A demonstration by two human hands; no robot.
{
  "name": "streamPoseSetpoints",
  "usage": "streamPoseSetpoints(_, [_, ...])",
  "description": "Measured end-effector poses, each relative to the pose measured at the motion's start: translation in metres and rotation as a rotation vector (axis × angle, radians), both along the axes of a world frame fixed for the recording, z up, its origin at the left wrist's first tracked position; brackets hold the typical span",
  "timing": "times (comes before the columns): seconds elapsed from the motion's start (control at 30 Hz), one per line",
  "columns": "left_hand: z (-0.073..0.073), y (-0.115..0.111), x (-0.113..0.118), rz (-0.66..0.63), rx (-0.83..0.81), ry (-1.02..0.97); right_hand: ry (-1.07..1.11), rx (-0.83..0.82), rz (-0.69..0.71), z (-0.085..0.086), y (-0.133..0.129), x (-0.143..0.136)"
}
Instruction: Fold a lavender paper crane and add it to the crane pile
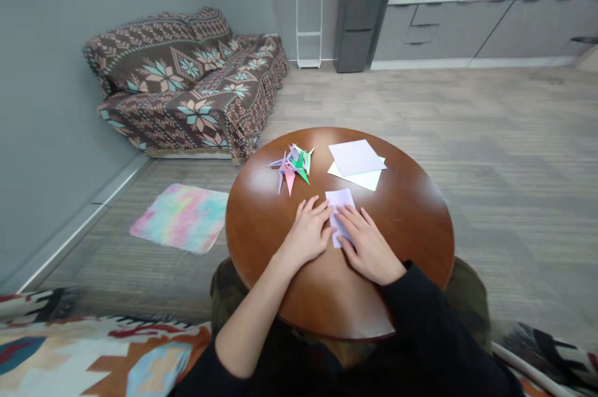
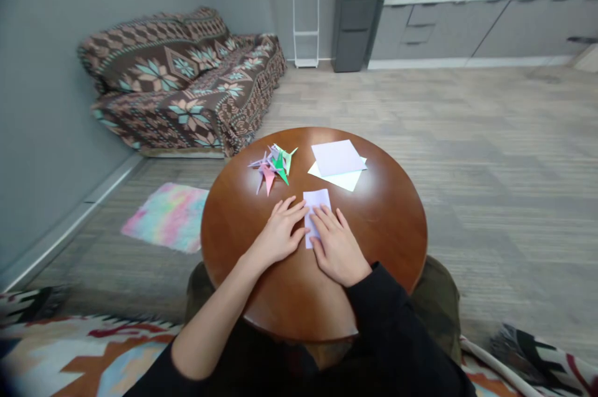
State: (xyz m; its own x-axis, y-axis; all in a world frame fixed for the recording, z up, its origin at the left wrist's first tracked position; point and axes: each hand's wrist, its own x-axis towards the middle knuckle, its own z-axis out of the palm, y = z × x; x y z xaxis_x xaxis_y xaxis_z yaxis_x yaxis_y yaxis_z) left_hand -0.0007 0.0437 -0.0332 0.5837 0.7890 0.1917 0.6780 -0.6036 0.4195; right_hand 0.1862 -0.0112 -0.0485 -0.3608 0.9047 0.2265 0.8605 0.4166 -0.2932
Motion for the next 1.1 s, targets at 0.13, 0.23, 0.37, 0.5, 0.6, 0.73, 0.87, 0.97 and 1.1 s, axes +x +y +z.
streamPoseSetpoints(0.13, [0.002,-0.001,-0.001,-0.017,0.004,0.015,-0.002,-0.003,-0.006,0.001,0.0,-0.001])
streamPoseSetpoints(0.23, [0.002,-0.001,-0.001,-0.02,-0.006,0.025,0.002,-0.005,-0.005,0.0,0.0,-0.001])
streamPoseSetpoints(0.37, [0.002,0.0,-0.001,-0.023,-0.019,0.027,0.014,0.006,0.001,-0.001,0.001,0.0])
streamPoseSetpoints(0.5, [0.002,0.001,-0.001,-0.018,-0.023,0.025,0.027,0.013,0.004,-0.003,0.001,0.0])
streamPoseSetpoints(0.6, [0.001,0.002,0.0,-0.018,-0.031,0.03,0.028,-0.002,0.001,-0.003,0.0,0.0])
streamPoseSetpoints(0.73, [0.001,0.002,0.0,-0.026,-0.042,0.052,0.06,-0.059,0.013,0.004,0.001,0.006])
streamPoseSetpoints(0.87, [0.003,0.003,0.0,-0.041,-0.043,0.064,0.115,-0.087,-0.009,0.015,0.019,0.016])
streamPoseSetpoints(0.97, [0.004,0.003,0.0,-0.036,-0.047,0.073,0.119,-0.068,0.004,0.017,0.037,0.023])
streamPoseSetpoints(1.1, [0.006,0.002,0.001,-0.036,-0.045,0.084,0.078,-0.05,0.083,0.008,0.048,0.032])
